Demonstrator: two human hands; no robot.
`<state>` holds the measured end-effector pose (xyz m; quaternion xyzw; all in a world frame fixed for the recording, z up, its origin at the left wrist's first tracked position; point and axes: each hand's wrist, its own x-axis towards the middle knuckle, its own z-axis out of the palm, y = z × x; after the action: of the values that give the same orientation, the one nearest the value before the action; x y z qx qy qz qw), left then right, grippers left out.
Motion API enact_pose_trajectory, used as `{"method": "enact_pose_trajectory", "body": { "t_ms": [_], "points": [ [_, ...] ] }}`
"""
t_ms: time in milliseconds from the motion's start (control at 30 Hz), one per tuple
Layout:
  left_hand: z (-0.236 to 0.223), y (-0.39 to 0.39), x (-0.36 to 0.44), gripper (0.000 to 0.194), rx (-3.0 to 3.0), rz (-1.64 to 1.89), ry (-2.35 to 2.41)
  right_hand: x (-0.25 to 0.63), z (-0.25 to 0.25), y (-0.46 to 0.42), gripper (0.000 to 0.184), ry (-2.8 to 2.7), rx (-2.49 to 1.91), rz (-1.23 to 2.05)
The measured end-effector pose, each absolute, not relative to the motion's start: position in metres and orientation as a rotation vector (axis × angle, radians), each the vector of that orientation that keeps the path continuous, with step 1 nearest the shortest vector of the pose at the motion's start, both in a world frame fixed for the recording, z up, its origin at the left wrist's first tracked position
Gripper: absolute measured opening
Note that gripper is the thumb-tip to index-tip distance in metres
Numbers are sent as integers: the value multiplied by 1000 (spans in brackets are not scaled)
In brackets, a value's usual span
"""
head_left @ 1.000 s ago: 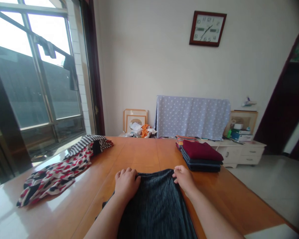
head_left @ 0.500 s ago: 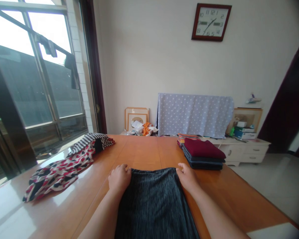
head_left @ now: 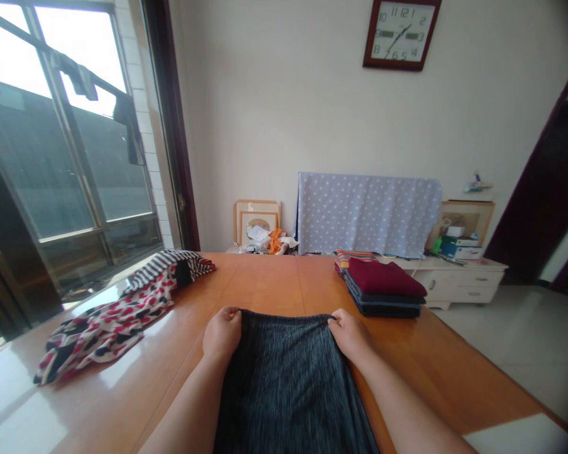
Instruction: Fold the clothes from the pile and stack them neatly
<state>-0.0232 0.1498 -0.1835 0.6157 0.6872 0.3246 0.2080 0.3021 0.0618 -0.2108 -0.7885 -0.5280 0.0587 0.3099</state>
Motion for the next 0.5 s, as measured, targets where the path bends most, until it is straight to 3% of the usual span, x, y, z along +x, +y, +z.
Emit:
{"method": "enact_pose_trajectory", "body": {
  "t_ms": [167,267,500],
  "points": [
    [-163,132,-12,33,1992,930,2037,300,-200,59,30,-1321,-2041,141],
    [-157,123,-3,28,2242,834,1849,295,-191,55,29,-1420,-1945,75],
    [-178,121,3,39,2510,509,1499,290,-196,45,40,-1875,-1997,182]
  ]
}}
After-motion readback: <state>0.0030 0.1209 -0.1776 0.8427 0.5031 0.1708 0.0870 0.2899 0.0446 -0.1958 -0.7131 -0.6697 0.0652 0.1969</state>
